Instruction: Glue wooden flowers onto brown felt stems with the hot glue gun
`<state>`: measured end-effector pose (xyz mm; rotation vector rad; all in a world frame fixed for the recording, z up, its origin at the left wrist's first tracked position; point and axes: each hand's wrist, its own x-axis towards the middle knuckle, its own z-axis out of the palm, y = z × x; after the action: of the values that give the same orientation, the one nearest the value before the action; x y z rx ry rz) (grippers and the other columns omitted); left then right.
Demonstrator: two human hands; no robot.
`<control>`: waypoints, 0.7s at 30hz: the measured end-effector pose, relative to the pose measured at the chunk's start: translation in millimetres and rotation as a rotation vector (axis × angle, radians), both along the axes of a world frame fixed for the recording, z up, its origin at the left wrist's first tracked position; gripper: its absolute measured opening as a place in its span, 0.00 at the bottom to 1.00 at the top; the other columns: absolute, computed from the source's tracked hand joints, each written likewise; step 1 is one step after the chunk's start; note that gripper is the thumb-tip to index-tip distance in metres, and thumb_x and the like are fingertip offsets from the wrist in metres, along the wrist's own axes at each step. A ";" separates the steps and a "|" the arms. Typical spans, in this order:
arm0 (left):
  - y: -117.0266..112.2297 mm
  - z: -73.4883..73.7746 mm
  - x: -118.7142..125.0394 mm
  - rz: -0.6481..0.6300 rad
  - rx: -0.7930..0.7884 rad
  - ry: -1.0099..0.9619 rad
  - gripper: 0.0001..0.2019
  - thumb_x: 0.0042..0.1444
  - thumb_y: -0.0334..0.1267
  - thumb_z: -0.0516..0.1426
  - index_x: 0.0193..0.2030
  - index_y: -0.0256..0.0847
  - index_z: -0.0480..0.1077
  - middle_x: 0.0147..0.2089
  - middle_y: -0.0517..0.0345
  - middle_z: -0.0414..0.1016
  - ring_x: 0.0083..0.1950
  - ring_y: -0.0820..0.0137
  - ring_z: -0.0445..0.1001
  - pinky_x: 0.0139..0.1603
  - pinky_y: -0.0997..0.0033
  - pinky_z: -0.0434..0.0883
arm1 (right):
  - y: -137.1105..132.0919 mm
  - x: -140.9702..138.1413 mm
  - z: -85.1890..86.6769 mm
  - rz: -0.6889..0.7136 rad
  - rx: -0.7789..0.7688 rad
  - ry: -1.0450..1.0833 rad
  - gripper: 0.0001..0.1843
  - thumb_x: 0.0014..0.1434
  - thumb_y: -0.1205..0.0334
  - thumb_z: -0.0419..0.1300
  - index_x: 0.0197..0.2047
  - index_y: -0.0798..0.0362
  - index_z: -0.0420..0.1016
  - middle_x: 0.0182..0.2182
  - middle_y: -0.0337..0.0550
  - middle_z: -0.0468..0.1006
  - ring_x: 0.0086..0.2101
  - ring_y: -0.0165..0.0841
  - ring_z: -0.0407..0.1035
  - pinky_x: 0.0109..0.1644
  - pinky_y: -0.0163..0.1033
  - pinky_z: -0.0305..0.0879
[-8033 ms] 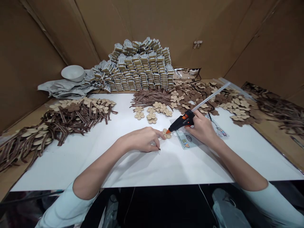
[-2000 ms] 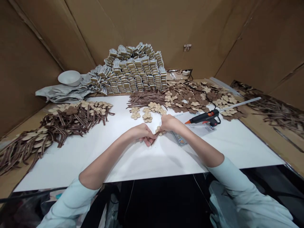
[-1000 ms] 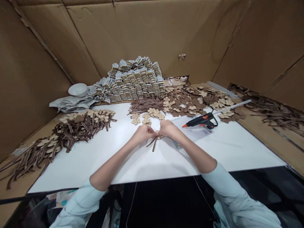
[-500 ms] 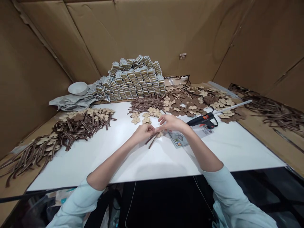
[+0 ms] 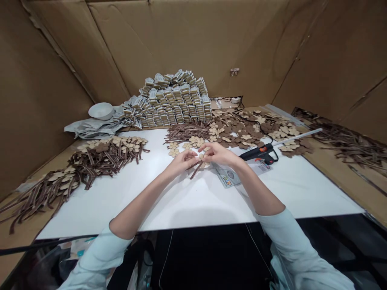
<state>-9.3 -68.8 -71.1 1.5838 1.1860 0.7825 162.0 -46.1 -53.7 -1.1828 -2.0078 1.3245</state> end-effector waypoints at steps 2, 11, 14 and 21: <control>-0.2 -0.7 -0.1 -0.032 -0.091 -0.062 0.15 0.44 0.46 0.58 0.32 0.34 0.69 0.23 0.62 0.66 0.23 0.77 0.63 0.25 0.77 0.59 | 0.8 -0.1 -2.6 -0.020 0.027 0.056 0.15 0.44 0.73 0.55 0.38 0.56 0.63 0.17 0.31 0.67 0.21 0.25 0.61 0.26 0.30 0.54; -1.1 -0.6 1.9 0.029 -0.285 -0.103 0.09 0.43 0.38 0.60 0.21 0.32 0.72 0.18 0.57 0.69 0.17 0.79 0.58 0.19 0.75 0.55 | 3.6 -0.2 -7.2 -0.114 0.034 0.136 0.15 0.41 0.71 0.57 0.36 0.54 0.63 0.16 0.30 0.67 0.20 0.25 0.60 0.25 0.30 0.53; -1.4 0.6 2.2 0.052 -0.313 -0.139 0.08 0.40 0.37 0.62 0.20 0.32 0.73 0.21 0.55 0.72 0.20 0.78 0.62 0.20 0.76 0.57 | 3.5 -0.5 -6.6 -0.165 0.019 0.152 0.16 0.40 0.71 0.58 0.35 0.54 0.63 0.16 0.30 0.67 0.19 0.25 0.61 0.24 0.30 0.53; 0.5 -5.0 -0.9 0.041 -0.269 -0.088 0.09 0.40 0.38 0.62 0.20 0.32 0.73 0.21 0.56 0.71 0.19 0.79 0.61 0.21 0.76 0.57 | 2.6 -2.5 -3.0 -0.237 -0.054 0.203 0.14 0.40 0.75 0.58 0.32 0.54 0.63 0.14 0.30 0.66 0.18 0.24 0.60 0.24 0.30 0.55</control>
<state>-10.2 -68.3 -76.2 1.2962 1.2078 0.6804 159.4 -43.6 -56.7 -1.2150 -1.6453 1.3278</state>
